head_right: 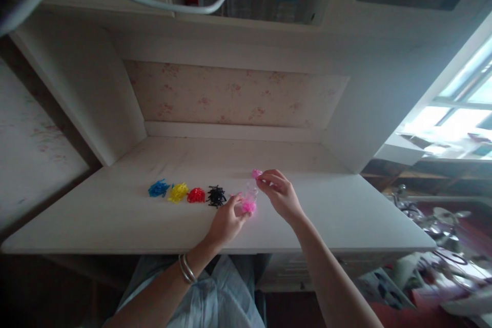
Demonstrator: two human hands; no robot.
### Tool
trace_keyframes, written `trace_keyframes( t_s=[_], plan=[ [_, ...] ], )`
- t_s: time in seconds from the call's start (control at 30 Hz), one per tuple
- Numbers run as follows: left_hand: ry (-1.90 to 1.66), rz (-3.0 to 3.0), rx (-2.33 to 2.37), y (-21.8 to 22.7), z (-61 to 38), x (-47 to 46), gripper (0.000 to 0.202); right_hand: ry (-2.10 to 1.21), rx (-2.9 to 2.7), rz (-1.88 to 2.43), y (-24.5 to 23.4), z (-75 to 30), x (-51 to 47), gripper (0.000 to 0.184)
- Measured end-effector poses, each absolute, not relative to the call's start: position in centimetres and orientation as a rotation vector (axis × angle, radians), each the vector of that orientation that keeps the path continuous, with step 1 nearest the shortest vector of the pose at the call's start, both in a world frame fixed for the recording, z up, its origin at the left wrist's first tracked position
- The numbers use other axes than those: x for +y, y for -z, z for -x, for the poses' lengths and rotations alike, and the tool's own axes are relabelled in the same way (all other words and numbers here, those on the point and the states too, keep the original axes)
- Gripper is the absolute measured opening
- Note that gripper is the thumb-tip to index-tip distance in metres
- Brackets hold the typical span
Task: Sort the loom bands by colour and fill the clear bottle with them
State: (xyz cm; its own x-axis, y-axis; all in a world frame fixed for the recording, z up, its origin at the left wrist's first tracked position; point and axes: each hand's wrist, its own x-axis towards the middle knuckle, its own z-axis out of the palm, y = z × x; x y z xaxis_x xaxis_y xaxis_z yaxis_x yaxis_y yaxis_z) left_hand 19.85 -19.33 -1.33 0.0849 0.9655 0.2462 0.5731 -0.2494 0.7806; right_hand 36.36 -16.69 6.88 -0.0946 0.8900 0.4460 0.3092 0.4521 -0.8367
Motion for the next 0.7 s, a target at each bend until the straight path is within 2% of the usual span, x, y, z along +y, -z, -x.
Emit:
trace_keyframes(
  t_s=[0.43, 0.6, 0.7],
  plan=[
    [-1.168, -2.024, 1.485, 2.1, -19.7, -18.9, 0.041, -0.738, -1.614, 1.063, -5.1, -36.3, -16.5, 0.027],
    [-1.109, -2.058, 1.420, 1.7, -19.6, -19.3, 0.039, -1.017, -1.611, 1.035, -1.5, -35.7, -17.5, 0.057],
    [-1.106, -2.043, 1.423, 1.3, -19.1, -19.9, 0.041, -1.080, -1.620, 1.057, 0.8, -35.1, -18.0, 0.045]
  ],
)
